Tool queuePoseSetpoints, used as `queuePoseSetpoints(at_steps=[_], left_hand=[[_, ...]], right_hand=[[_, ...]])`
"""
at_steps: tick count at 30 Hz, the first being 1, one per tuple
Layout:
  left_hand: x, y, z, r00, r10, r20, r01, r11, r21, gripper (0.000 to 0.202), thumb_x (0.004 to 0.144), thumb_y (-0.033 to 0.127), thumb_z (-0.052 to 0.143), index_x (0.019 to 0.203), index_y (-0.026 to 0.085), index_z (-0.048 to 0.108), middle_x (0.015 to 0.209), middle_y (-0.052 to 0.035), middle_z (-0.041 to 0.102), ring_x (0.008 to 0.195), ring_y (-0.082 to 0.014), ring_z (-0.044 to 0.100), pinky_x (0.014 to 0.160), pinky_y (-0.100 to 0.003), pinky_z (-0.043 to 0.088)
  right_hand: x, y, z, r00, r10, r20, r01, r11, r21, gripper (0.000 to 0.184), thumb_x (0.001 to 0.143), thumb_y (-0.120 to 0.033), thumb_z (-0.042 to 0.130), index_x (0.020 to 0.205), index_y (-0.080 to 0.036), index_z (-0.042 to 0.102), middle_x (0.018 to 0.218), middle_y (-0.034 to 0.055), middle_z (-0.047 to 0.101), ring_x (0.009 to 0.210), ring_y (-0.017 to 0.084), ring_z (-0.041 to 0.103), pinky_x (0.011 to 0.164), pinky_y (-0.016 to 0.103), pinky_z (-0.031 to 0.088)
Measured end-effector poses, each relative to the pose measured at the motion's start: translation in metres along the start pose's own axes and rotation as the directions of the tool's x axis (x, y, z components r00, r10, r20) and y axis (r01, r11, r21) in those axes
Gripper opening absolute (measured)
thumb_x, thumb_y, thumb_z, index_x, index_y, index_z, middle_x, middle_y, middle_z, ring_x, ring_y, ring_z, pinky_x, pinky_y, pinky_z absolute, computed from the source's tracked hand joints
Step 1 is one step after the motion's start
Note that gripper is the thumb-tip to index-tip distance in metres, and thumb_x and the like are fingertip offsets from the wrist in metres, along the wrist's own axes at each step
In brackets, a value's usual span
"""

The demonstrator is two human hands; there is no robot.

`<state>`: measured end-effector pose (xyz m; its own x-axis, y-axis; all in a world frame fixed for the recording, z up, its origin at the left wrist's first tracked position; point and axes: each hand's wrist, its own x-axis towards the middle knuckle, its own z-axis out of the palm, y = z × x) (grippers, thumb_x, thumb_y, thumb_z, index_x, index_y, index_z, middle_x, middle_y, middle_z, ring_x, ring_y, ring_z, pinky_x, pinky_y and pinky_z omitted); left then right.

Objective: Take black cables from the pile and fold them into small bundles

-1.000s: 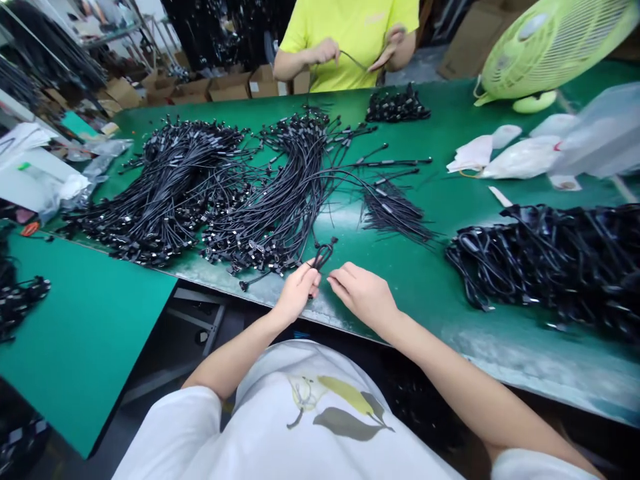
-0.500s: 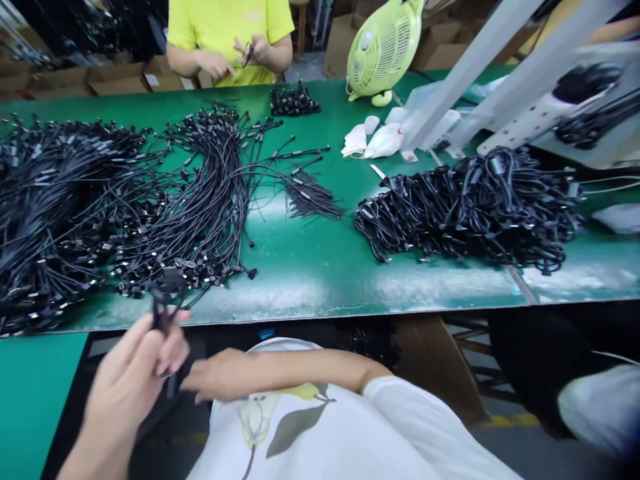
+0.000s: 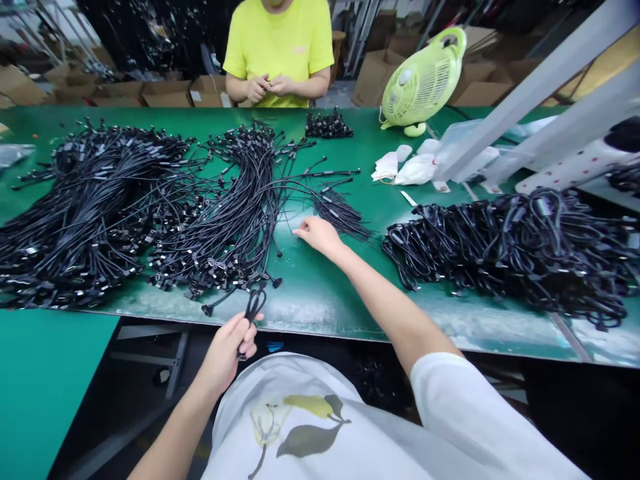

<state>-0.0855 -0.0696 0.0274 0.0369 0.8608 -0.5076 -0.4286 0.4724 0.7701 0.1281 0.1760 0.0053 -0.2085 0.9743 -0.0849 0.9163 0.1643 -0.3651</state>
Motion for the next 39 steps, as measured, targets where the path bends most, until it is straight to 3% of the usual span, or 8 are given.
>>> queuePoseSetpoints(at_steps=[6,12,18,25,28,31,33,39], left_hand=[[0.01,0.001,0.01,0.997,0.083,-0.003,-0.083,0.996,0.013,0.044,0.074,0.051,0.073,0.089,0.01,0.064,0.061,0.0061,0.037,0.05,-0.004,0.027,0.048,-0.021,0.027],[0.025,-0.002,0.011,0.992,0.082,0.097,-0.078,0.996,-0.051,0.038,0.081,0.043,0.065,0.096,0.009,0.064,0.061,0.006,0.036,0.049,-0.0049,0.027,0.048,-0.021,0.025],[0.038,-0.005,0.032,0.97,0.024,0.244,0.001,0.994,-0.105,0.057,0.075,0.041,0.074,0.121,0.017,0.052,0.065,0.0056,0.044,0.052,-0.0064,0.034,0.052,-0.022,0.03],[0.048,-0.022,0.037,0.969,0.151,0.197,-0.175,0.978,0.113,0.041,0.084,0.043,0.063,0.111,0.013,0.063,0.069,0.0032,0.046,0.056,-0.0087,0.038,0.057,-0.025,0.036],[0.051,-0.027,0.035,0.953,0.282,0.11,-0.303,0.883,0.36,0.037,0.088,0.037,0.055,0.118,0.017,0.063,0.072,0.0005,0.054,0.062,-0.013,0.046,0.066,-0.028,0.04],[0.054,-0.03,0.037,0.9,0.428,0.088,-0.416,0.778,0.47,0.03,0.087,0.032,0.055,0.111,0.019,0.067,0.084,-0.0052,0.062,0.082,-0.0195,0.054,0.081,-0.033,0.042],[0.061,-0.03,0.038,0.939,0.33,0.097,-0.338,0.836,0.432,0.021,0.083,0.033,0.056,0.093,0.019,0.069,0.071,-0.003,0.058,0.074,-0.0187,0.053,0.075,-0.033,0.043],[0.077,-0.017,0.028,0.984,0.001,0.18,-0.053,0.957,0.285,0.034,0.065,0.046,0.071,0.064,0.017,0.053,0.049,0.0027,0.047,0.046,-0.011,0.044,0.053,-0.029,0.037]], right_hand=[[0.022,-0.03,0.023,0.997,0.077,0.031,-0.078,0.997,0.006,0.017,0.084,-0.021,0.054,0.088,-0.011,0.067,0.099,0.0188,0.068,0.097,0.027,0.063,0.081,0.033,0.045],[-0.069,-0.002,0.01,0.995,-0.045,0.092,0.024,0.974,0.227,0.016,0.09,-0.027,0.043,0.091,-0.018,0.055,0.082,0.0068,0.067,0.078,0.018,0.063,0.072,0.027,0.046],[-0.159,-0.017,0.032,0.94,-0.256,0.226,-0.065,0.516,0.854,0.025,0.084,-0.038,0.055,0.1,-0.018,0.055,0.071,-0.0018,0.058,0.059,0.012,0.056,0.057,0.024,0.044],[-0.174,-0.035,0.042,0.934,-0.349,-0.08,0.35,0.838,0.418,0.021,0.093,-0.026,0.043,0.087,-0.019,0.062,0.078,0.0051,0.062,0.068,0.014,0.055,0.064,0.027,0.042],[-0.17,-0.037,0.029,0.751,-0.648,-0.129,0.638,0.762,-0.11,0.031,0.097,-0.02,0.036,0.087,-0.016,0.066,0.074,0.0078,0.062,0.067,0.017,0.054,0.065,0.031,0.04],[-0.16,-0.038,0.015,0.409,-0.905,-0.117,0.811,0.42,-0.407,0.039,0.092,-0.009,0.031,0.102,-0.013,0.068,0.098,0.0129,0.067,0.088,0.022,0.059,0.076,0.036,0.043],[-0.149,-0.038,0.012,0.22,-0.969,-0.114,0.829,0.247,-0.502,0.045,0.087,-0.005,0.028,0.105,-0.013,0.069,0.117,0.0139,0.064,0.108,0.026,0.055,0.091,0.041,0.043],[-0.129,-0.041,0.022,0.03,-1.0,-0.006,0.755,0.027,-0.656,0.039,0.078,-0.009,0.039,0.093,-0.017,0.073,0.091,0.0137,0.065,0.088,0.028,0.056,0.092,0.043,0.045]])
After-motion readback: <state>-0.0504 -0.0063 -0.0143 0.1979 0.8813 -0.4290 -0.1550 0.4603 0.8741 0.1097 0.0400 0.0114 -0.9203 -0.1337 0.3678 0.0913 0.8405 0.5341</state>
